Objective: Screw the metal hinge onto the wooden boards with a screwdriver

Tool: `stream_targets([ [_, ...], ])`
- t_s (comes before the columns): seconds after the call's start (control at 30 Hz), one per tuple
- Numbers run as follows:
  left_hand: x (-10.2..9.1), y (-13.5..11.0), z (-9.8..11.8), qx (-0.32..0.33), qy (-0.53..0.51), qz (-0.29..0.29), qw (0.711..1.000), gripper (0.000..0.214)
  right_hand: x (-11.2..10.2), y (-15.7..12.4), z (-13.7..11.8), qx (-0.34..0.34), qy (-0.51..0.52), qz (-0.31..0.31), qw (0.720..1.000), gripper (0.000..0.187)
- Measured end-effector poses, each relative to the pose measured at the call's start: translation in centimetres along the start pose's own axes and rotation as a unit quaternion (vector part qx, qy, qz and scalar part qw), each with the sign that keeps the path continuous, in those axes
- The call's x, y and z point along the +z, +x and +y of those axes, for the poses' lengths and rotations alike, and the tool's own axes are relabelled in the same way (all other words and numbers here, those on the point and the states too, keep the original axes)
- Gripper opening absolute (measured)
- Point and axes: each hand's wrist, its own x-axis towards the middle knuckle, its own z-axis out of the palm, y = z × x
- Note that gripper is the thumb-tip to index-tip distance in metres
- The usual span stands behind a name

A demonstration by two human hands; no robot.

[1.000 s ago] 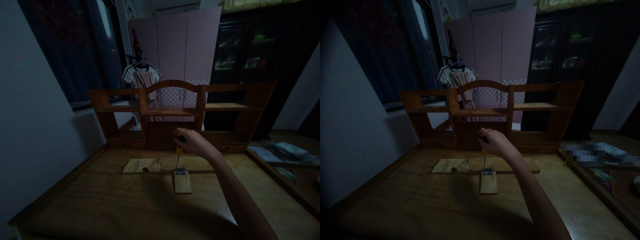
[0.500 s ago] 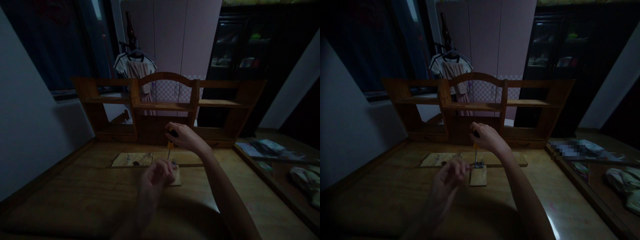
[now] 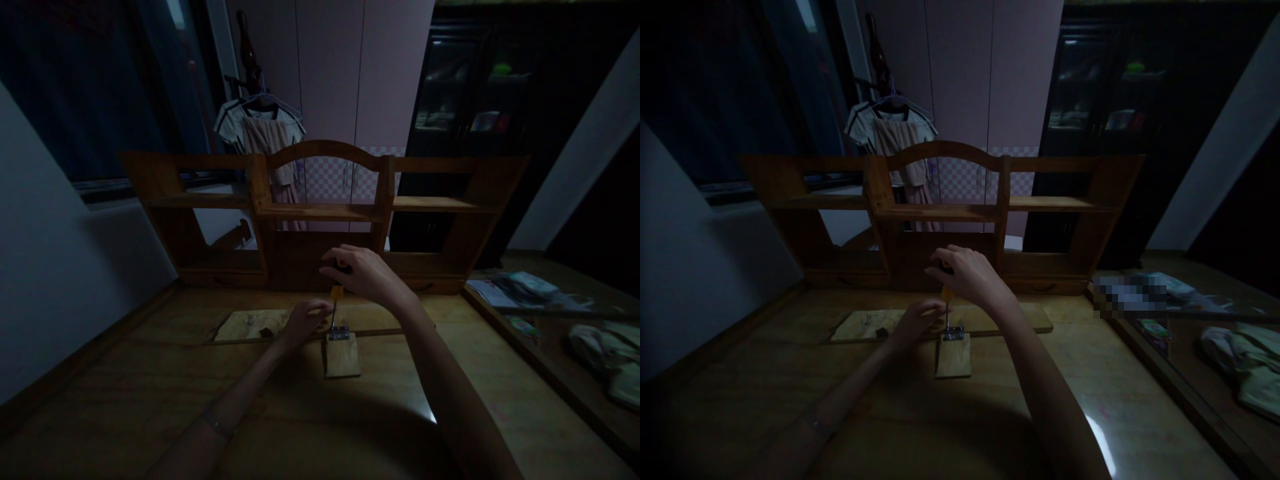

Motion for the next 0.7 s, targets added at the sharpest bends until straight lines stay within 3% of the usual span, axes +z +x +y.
stream_targets([
  [0.07, -0.2, -0.6, -0.1, -0.004, -0.025, -0.009, 1.0, 0.032, 0.1, 0.1, 0.1, 0.002, 0.004, -0.002, 1.0, 0.019],
  [0.23, 0.1, -1.6, -0.3, 0.037, -0.031, -0.046, 0.998, 0.02, -0.2, -0.2, -0.2, 0.006, -0.002, -0.006, 1.0, 0.042],
  [0.33, 1.0, -1.8, -0.6, 0.029, -0.06, -0.067, 0.996, 0.023, -0.1, -0.2, -0.3, 0.009, -0.012, 0.001, 1.0, 0.036],
  [0.5, 1.7, -1.9, -1.1, 0.027, -0.014, -0.056, 0.998, 0.022, 0.5, 0.1, -0.2, 0.021, -0.029, 0.026, 0.999, 0.026],
  [0.63, 1.6, -1.9, -0.9, 0.035, 0.04, -0.042, 0.998, 0.025, 0.5, 0.0, -0.5, -0.009, -0.02, 0.025, 0.999, 0.042],
  [0.7, 1.6, -1.9, -0.9, 0.04, 0.052, -0.036, 0.997, 0.026, 0.5, 0.0, -0.5, -0.013, -0.024, 0.025, 0.999, 0.041],
])
